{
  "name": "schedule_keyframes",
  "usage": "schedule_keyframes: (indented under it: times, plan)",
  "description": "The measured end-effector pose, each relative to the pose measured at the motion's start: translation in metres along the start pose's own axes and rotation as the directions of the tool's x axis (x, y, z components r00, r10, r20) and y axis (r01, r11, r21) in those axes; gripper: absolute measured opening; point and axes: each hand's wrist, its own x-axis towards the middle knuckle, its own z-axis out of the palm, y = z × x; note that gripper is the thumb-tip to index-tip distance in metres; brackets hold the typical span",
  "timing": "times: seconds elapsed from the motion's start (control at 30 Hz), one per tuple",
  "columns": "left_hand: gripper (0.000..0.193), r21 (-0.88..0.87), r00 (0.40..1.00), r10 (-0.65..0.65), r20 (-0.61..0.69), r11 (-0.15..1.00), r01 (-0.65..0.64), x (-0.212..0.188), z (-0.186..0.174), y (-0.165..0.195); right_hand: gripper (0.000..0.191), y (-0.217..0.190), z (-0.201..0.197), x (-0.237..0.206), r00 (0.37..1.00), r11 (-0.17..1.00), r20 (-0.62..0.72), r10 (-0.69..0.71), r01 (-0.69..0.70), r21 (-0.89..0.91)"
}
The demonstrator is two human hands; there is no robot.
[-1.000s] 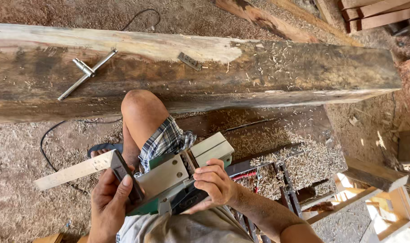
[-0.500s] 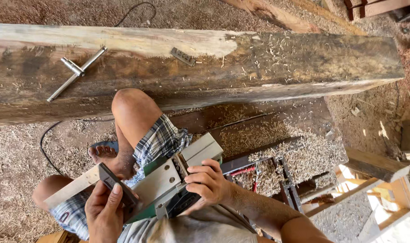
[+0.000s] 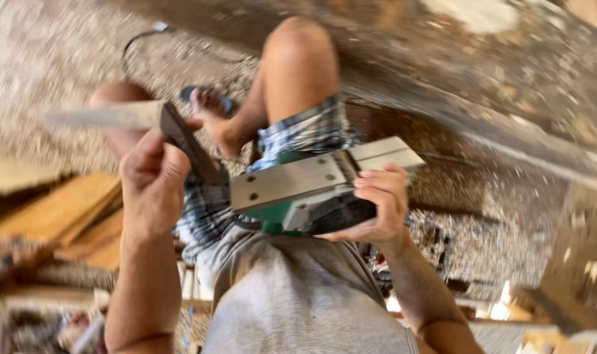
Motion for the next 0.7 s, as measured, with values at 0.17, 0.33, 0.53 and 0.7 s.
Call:
schedule_keyframes:
  times: [0.17,0.33,0.53,0.7]
  plan:
    - [0.066,-0.348,0.984,0.143,0.103,0.932,-0.099,0.004,0.000,0.009,0.092,0.002,-0.006,0.015,0.998,0.998,0.036,0.050,-0.048,-0.047]
    - [0.046,-0.117,0.993,0.044,0.112,0.993,-0.030,0.005,-0.001,0.005,0.092,0.002,-0.010,0.018,0.994,0.997,0.077,0.083,-0.083,-0.011]
    - [0.043,0.278,0.978,-0.193,0.082,0.947,0.163,-0.007,0.006,0.026,0.090,-0.002,-0.010,0.013,0.990,0.999,0.138,0.043,-0.040,-0.027]
    - [0.062,0.562,0.972,-0.135,0.190,0.827,0.005,0.005,0.017,0.048,0.091,-0.003,-0.006,0.013,0.988,0.999,0.156,0.015,-0.008,-0.042]
